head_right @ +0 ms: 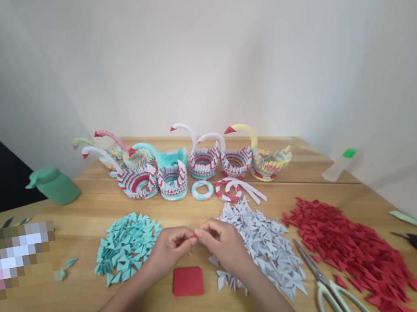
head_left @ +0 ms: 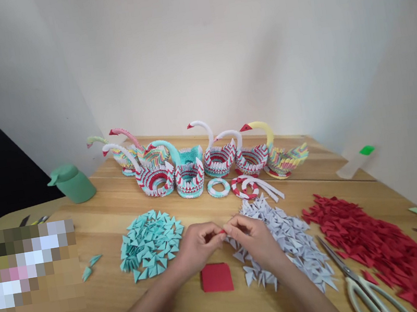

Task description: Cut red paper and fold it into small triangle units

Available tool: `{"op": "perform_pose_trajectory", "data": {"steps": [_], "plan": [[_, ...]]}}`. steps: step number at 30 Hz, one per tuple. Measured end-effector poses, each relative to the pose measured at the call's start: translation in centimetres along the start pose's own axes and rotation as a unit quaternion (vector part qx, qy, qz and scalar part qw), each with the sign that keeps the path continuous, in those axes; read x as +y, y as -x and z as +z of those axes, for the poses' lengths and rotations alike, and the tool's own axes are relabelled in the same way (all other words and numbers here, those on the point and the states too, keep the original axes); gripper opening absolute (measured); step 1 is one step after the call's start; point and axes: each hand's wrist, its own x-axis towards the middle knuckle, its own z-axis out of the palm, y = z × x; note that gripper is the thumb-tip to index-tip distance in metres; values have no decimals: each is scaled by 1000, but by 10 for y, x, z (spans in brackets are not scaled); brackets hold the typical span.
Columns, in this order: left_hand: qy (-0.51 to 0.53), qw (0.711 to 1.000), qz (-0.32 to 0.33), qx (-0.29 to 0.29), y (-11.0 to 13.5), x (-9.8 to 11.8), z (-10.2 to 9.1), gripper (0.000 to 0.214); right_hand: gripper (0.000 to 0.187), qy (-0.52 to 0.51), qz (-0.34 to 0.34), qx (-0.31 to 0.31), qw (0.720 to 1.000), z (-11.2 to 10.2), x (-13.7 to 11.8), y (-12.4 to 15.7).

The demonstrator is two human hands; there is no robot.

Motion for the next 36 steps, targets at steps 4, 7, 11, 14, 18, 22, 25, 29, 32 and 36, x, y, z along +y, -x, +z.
{"op": "perform_pose_trajectory", "data": {"steps": [4,7,11,14,18,22,25,29,32,36], "plan": [[-84,993,77,14,1,-1,1,29,34,-53,44,10,998,-1,4,-1],[-191,961,188,67,4,1,1,24,35,-100,75,13,992,-2,7,-2],[-237,927,276,96,8,3,1,18,36,-130,83,5,988,-1,6,-2],[-244,917,300,97,8,5,1,16,36,-128,86,-8,988,-1,3,-1],[-239,915,311,97,8,7,0,15,35,-119,85,-19,989,0,1,0],[-236,908,330,99,8,7,-1,11,37,-116,78,-25,990,0,4,0],[-243,899,347,108,9,5,1,10,38,-115,75,-30,990,0,7,0],[-268,892,340,128,9,2,4,13,37,-104,75,-45,991,0,7,0],[-260,917,281,110,9,2,5,16,36,-81,57,-48,994,-2,4,1],[-167,972,141,84,6,2,5,15,35,-17,-5,-39,999,-5,1,1]]}}
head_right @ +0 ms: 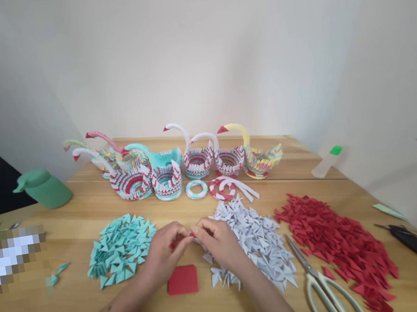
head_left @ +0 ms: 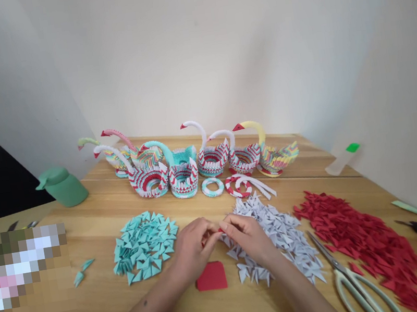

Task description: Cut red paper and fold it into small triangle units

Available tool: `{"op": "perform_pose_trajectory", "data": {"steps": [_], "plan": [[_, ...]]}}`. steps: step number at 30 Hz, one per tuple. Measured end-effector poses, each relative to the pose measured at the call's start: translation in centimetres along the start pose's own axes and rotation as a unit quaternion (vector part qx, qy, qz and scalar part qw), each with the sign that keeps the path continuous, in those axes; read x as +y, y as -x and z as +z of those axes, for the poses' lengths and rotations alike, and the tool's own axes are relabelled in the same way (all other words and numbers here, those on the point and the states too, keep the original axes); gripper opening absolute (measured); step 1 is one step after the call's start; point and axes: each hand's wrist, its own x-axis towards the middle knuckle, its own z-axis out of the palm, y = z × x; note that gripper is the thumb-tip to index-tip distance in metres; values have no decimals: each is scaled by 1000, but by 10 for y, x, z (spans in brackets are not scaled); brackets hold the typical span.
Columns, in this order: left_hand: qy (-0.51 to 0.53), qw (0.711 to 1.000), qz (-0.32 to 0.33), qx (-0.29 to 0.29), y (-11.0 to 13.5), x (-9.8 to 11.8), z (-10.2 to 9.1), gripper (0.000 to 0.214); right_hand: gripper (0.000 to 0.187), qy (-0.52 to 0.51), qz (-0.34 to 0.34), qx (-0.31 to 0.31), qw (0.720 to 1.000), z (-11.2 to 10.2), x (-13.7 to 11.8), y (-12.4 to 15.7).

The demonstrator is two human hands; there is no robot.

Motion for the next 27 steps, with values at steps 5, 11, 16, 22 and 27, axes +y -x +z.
{"op": "perform_pose_trajectory", "data": {"steps": [5,11,16,22,27], "plan": [[142,982,-110,-61,-3,-4,1,23,34,71,-31,9,997,0,0,0],[248,953,-159,-70,-4,-5,0,27,41,9,-9,-2,1000,1,3,0],[320,929,-186,-30,-8,-5,-2,30,37,-56,-12,-33,998,1,5,-1],[296,941,-156,-40,-6,-5,-1,26,24,-13,10,6,1000,5,6,-1],[257,954,-150,-43,-5,-4,-1,22,23,23,-2,27,999,6,3,-1]]}}
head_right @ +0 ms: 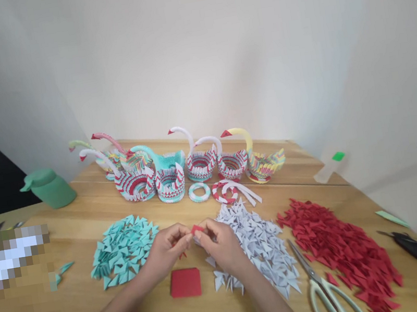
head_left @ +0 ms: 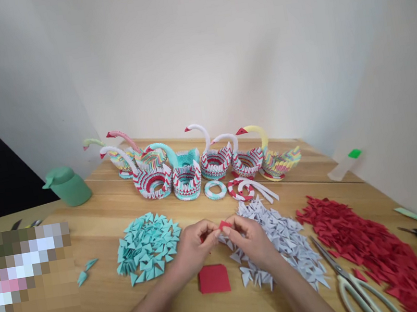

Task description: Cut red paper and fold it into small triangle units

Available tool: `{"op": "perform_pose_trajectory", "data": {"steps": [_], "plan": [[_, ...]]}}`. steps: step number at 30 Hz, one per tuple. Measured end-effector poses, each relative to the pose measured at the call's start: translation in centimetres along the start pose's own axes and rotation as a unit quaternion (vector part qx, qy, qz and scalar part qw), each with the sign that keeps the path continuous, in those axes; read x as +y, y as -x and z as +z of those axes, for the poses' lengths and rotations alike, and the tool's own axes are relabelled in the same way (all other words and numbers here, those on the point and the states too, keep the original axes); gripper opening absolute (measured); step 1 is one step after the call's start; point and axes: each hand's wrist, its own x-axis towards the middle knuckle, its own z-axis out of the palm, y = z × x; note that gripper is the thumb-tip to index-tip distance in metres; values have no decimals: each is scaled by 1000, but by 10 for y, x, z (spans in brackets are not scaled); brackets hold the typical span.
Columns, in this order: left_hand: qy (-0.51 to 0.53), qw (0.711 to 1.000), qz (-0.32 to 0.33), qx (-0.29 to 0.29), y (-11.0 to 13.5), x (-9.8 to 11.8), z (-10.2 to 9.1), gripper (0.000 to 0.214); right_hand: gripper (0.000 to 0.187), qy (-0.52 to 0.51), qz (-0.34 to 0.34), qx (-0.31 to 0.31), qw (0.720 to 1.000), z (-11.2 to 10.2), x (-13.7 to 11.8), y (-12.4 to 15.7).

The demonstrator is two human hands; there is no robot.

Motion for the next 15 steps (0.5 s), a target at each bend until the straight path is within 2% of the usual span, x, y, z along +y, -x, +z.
{"op": "perform_pose_trajectory", "data": {"steps": [7,15], "plan": [[69,997,-35,-5,-2,1,0,26,29,-106,35,12,994,1,1,-2],[67,997,-37,9,-2,0,-1,26,30,-72,28,8,997,3,2,0]]}}
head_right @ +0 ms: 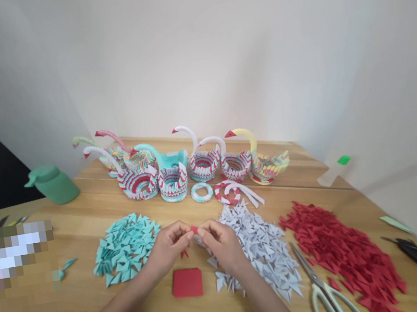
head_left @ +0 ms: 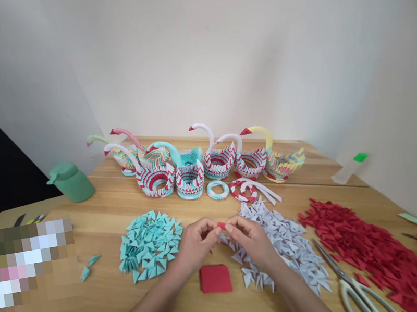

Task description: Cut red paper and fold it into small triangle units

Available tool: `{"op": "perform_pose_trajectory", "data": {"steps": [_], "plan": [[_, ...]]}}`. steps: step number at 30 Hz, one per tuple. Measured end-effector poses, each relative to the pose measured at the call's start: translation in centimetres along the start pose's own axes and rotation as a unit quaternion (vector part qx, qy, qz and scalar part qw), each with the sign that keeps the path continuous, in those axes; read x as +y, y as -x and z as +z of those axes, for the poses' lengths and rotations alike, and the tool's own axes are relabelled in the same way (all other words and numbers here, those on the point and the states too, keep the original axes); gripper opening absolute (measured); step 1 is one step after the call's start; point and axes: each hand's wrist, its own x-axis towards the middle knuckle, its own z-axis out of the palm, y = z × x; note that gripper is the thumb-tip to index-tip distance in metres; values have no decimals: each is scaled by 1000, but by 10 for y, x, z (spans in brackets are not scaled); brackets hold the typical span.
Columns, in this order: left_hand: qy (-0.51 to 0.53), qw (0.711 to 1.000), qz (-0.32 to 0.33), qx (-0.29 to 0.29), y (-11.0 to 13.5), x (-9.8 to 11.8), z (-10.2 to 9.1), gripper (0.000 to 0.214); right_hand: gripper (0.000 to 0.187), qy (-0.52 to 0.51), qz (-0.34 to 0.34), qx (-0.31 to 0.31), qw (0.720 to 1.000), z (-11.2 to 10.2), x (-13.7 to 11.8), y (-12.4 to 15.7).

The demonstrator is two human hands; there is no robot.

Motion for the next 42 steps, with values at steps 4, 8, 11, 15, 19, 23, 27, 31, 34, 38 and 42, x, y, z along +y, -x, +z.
{"op": "perform_pose_trajectory", "data": {"steps": [4,8,11,15,19,23,27,31,34,38,42], "plan": [[4,1000,5,6,0,-2,1,25,32,-28,-10,-15,999,0,-1,0],[-4,1000,9,15,1,-5,1,24,30,-47,2,-10,999,1,0,0],[3,1000,15,7,1,-4,1,27,30,-35,-1,9,999,2,2,-1],[26,1000,6,-10,0,-2,0,30,31,-26,-5,9,1000,1,3,-1],[31,999,-6,-10,-1,-3,0,29,32,-32,-7,10,999,0,2,-1],[11,1000,-2,8,0,-6,2,25,31,-51,0,4,999,-1,2,-1],[24,1000,-10,13,-1,-7,3,26,28,-59,6,14,998,1,3,-2],[90,995,-33,-5,-3,0,0,34,28,-66,6,14,998,3,3,-2],[136,990,-41,-22,-3,4,-2,38,27,-75,5,7,997,4,2,-1],[178,983,-51,-21,-1,7,-1,34,25,-78,-5,22,997,3,1,-1],[194,980,-40,-19,1,8,-1,34,29,-75,-5,45,996,1,2,-2]]}}
